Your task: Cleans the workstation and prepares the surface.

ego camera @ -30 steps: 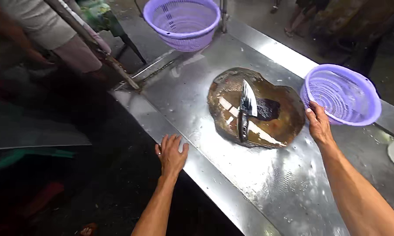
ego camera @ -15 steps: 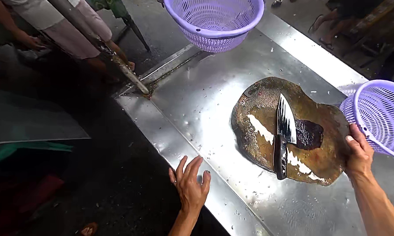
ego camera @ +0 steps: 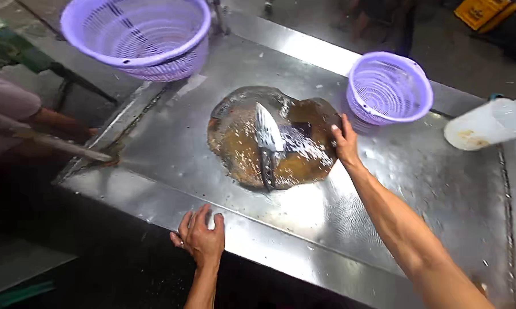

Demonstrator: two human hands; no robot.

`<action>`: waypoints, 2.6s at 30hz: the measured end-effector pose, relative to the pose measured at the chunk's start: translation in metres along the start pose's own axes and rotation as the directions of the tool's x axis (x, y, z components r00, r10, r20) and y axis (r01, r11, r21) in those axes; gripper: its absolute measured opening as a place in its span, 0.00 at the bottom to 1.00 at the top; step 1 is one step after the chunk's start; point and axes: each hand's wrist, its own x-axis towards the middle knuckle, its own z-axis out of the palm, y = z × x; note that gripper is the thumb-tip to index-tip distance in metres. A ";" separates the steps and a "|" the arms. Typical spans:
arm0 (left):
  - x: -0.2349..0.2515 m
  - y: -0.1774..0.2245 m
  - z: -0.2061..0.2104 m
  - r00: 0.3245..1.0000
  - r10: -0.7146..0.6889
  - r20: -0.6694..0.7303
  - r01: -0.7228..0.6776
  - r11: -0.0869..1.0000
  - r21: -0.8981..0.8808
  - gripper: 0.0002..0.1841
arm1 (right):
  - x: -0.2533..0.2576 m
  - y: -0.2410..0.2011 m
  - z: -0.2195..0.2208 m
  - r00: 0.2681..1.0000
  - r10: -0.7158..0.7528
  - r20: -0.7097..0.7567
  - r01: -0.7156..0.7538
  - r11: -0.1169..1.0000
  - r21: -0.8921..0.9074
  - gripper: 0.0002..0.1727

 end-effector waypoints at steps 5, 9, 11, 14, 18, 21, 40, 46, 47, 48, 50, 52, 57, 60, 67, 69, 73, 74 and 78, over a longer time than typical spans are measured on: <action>0.003 0.004 -0.007 0.997 -0.031 0.068 0.028 0.999 0.045 0.25 | -0.099 0.006 -0.014 0.985 0.130 -0.111 -0.160 0.930 -0.331 0.35; 0.002 0.002 -0.010 0.992 -0.023 0.121 0.015 0.998 0.068 0.24 | -0.206 0.028 0.030 0.985 0.111 0.136 -0.003 0.788 -0.616 0.38; 0.003 0.001 -0.011 0.990 -0.016 0.139 0.004 0.996 0.088 0.24 | -0.228 0.039 0.025 0.967 0.118 0.225 0.076 0.711 -0.699 0.39; 0.002 -0.001 -0.013 0.987 -0.025 0.156 0.008 0.994 0.108 0.23 | -0.243 0.068 -0.031 0.967 0.177 0.184 0.015 0.678 -0.735 0.38; 0.002 0.004 -0.013 0.989 -0.032 0.144 0.015 0.993 0.117 0.22 | -0.278 0.116 -0.158 0.946 0.325 -0.021 -0.209 0.556 -0.805 0.41; 0.002 0.013 -0.015 0.990 -0.023 0.139 0.009 0.995 0.101 0.21 | -0.280 0.115 -0.210 0.882 0.422 -0.210 -0.423 0.510 -0.749 0.42; 0.007 0.005 -0.012 0.983 -0.042 0.177 0.010 0.985 0.175 0.20 | -0.315 0.085 -0.110 0.957 0.109 0.270 0.131 0.669 -0.732 0.33; 0.008 0.003 -0.013 0.982 -0.044 0.182 0.010 0.983 0.184 0.20 | -0.315 0.091 -0.247 0.845 0.498 -0.193 -0.455 0.482 -0.749 0.32; 0.008 0.003 -0.013 0.982 -0.041 0.182 0.006 0.982 0.191 0.20 | -0.306 0.070 -0.233 0.847 0.479 -0.228 -0.483 0.518 -0.706 0.29; 0.008 0.004 -0.014 0.982 -0.043 0.186 0.005 0.980 0.200 0.20 | -0.301 0.049 -0.209 0.876 0.429 -0.222 -0.456 0.584 -0.671 0.29; 0.009 0.005 -0.015 0.979 -0.054 0.196 0.009 0.975 0.220 0.20 | -0.310 0.004 -0.132 0.960 0.267 -0.087 -0.264 0.752 -0.604 0.26; 0.009 0.007 -0.016 0.976 -0.056 0.210 0.007 0.974 0.228 0.20 | -0.320 -0.016 -0.057 0.968 0.166 0.188 -0.054 0.869 -0.493 0.25; 0.016 0.005 -0.015 0.972 -0.058 0.228 -0.002 0.966 0.258 0.21 | -0.367 0.002 -0.069 0.806 0.246 0.538 -0.010 0.915 -0.403 0.31; 0.012 0.004 -0.017 0.970 -0.077 0.229 0.016 0.966 0.257 0.20 | -0.416 0.040 -0.155 0.850 0.321 0.417 -0.087 0.867 -0.491 0.32; 0.013 0.013 -0.024 0.959 -0.076 0.274 -0.020 0.943 0.332 0.22 | -0.457 0.089 -0.360 0.848 0.528 0.035 -0.381 0.656 -0.652 0.24; 0.014 0.013 -0.020 0.959 -0.083 0.270 -0.016 0.939 0.344 0.22 | -0.447 0.048 -0.395 0.913 0.359 -0.191 -0.406 0.770 -0.492 0.20; 0.013 0.016 -0.021 0.961 -0.097 0.260 -0.003 0.934 0.357 0.21 | -0.444 0.012 -0.428 0.784 0.103 -0.613 -0.313 0.917 -0.246 0.16; 0.012 0.018 -0.021 0.962 -0.096 0.257 -0.002 0.934 0.358 0.21 | -0.448 0.016 -0.425 0.778 0.150 -0.610 -0.387 0.879 -0.277 0.21; 0.009 0.025 -0.022 0.959 -0.090 0.267 -0.014 0.932 0.362 0.21 | -0.491 0.034 -0.406 0.766 0.464 -0.445 -0.642 0.589 -0.491 0.35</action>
